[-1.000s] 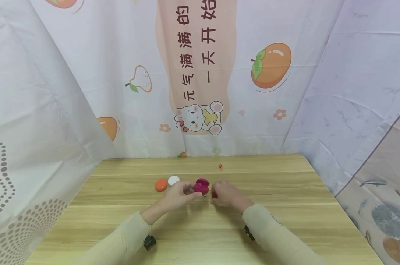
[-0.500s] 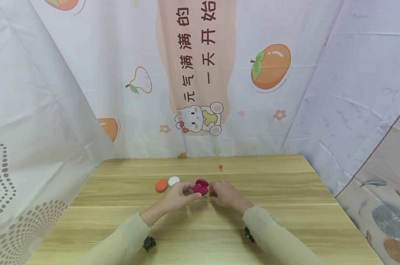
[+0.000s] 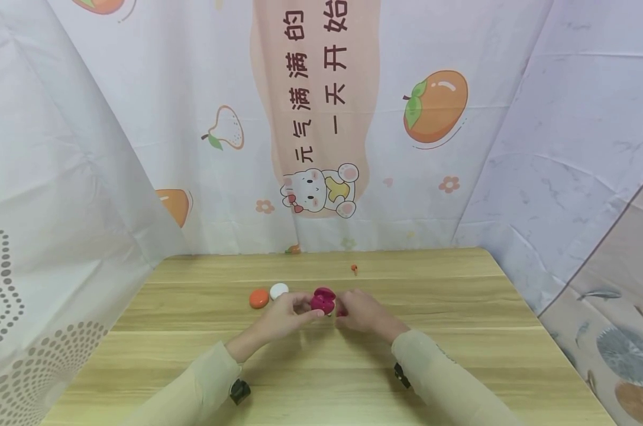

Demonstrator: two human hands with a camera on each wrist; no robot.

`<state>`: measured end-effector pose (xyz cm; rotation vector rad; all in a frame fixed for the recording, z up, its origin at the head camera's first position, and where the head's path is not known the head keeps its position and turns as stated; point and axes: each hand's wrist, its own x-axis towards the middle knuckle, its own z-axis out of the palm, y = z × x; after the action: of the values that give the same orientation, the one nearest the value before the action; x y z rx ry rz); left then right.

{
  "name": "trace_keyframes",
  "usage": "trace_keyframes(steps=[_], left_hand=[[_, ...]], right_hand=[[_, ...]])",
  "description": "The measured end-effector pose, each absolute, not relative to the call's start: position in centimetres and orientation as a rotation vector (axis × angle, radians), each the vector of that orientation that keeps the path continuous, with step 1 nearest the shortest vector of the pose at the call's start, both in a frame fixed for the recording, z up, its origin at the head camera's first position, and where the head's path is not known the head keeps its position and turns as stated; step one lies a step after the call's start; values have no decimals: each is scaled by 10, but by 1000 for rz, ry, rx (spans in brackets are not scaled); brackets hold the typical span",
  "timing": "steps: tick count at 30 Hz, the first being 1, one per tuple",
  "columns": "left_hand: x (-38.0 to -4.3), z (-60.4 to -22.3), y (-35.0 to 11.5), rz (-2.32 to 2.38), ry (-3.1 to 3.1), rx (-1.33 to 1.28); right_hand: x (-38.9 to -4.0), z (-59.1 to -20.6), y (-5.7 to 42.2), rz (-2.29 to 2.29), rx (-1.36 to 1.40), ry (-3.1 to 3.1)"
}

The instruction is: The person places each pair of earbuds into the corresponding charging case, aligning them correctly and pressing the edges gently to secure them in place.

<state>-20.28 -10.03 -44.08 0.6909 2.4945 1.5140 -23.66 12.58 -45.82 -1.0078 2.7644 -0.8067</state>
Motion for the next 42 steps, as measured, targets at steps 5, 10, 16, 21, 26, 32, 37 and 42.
trace_keyframes(steps=[5,10,16,21,26,32,37,42], left_hand=[[-204,-442,-101,1513,2495,691],[-204,-441,-100,1507,2497,688],[-205,-442,-100,1510,2491,696],[-205,-443,-102,1505,2497,685],[-206,-444,-102,1497,2504,675],[-208,-444,-103,1497,2509,686],[-208,-443,-103,1508,2515,684],[-208,-442,-103,1485,2526,683]], right_hand=[[-236,-452,127,-829,-1062,2760],[-235,-448,131,-842,-1090,2762],[-233,-444,137,-901,-1109,2775],[-231,-439,142,-943,-1164,2774],[-229,-433,146,-1069,-1100,2719],[-226,-426,148,-1310,-886,2703],[-223,-419,149,-1553,-669,2551],[-220,-415,150,-1695,-529,2428]])
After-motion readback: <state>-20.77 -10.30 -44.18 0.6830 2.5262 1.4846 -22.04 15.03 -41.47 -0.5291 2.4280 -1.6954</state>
